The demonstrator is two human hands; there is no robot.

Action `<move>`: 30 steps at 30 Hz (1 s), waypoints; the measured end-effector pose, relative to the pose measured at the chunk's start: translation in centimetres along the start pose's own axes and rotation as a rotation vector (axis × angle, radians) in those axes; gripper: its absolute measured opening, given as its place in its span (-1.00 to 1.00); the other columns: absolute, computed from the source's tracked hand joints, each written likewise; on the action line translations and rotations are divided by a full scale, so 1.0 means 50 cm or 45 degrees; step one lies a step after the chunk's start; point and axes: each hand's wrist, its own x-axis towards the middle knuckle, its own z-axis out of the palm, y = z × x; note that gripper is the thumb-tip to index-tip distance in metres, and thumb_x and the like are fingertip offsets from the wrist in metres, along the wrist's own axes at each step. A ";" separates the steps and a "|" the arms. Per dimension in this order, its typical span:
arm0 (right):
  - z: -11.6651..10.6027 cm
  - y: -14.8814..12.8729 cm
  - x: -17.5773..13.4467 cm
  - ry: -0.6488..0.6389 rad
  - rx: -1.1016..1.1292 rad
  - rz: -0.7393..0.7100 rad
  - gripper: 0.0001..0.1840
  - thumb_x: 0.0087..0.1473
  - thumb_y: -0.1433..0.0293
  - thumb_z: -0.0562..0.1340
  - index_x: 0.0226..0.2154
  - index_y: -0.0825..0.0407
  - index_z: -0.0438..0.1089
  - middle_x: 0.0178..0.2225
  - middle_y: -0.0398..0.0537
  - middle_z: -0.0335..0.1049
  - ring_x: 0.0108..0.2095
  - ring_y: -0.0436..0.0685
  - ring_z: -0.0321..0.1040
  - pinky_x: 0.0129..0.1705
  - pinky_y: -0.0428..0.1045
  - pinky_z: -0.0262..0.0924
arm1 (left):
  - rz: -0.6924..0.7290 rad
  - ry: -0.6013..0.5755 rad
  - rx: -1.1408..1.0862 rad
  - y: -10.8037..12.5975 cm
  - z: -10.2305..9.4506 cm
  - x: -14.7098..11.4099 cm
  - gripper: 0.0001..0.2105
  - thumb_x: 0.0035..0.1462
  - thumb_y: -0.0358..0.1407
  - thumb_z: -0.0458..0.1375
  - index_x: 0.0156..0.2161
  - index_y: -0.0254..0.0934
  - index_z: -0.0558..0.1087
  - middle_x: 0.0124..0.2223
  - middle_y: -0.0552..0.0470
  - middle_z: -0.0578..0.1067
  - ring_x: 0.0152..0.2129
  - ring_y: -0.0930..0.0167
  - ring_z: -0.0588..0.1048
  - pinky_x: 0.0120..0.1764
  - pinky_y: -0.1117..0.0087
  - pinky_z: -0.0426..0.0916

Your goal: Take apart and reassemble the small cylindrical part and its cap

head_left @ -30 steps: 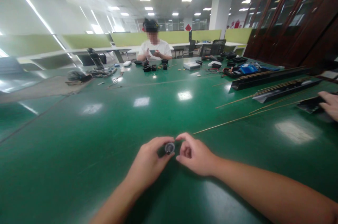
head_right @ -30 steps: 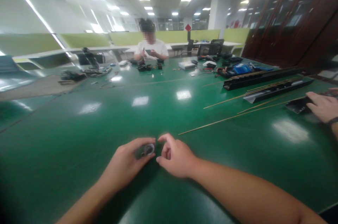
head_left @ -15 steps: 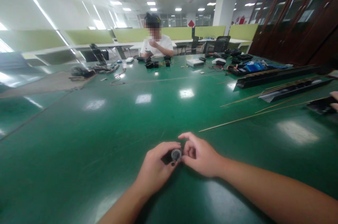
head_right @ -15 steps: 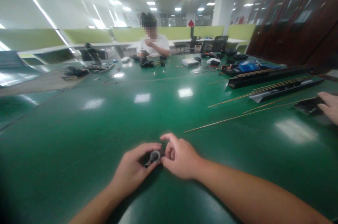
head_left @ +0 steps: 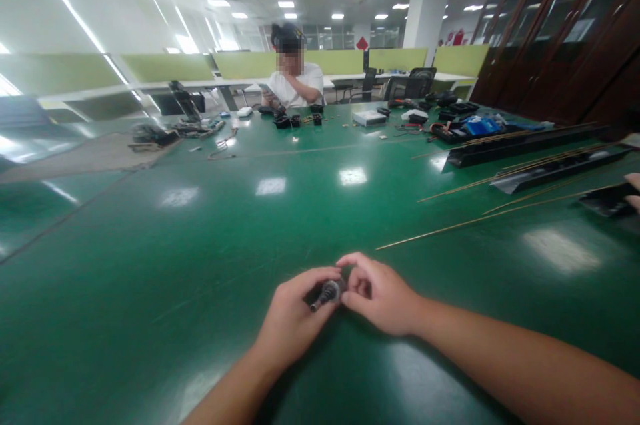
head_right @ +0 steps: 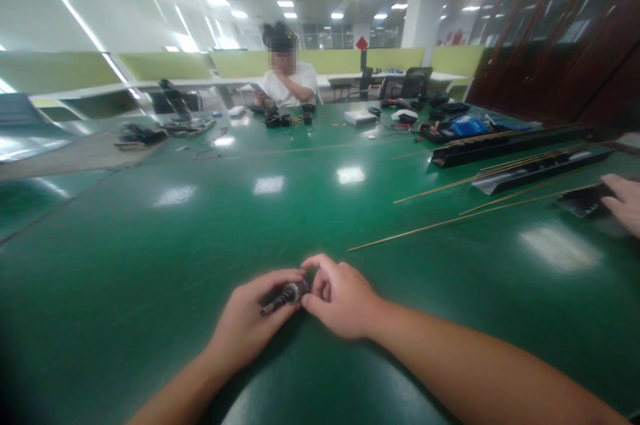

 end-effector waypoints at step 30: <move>-0.004 -0.004 0.005 -0.014 -0.017 -0.018 -0.70 0.18 0.38 0.23 -0.01 -0.03 0.36 -0.44 -0.24 0.45 -0.44 0.01 0.36 -0.37 -0.08 0.13 | 0.092 0.056 -0.026 0.008 -0.002 0.010 -0.85 0.09 -0.35 0.29 -0.19 -0.18 0.50 -0.18 0.07 0.55 -0.24 0.43 0.52 -0.17 0.44 0.40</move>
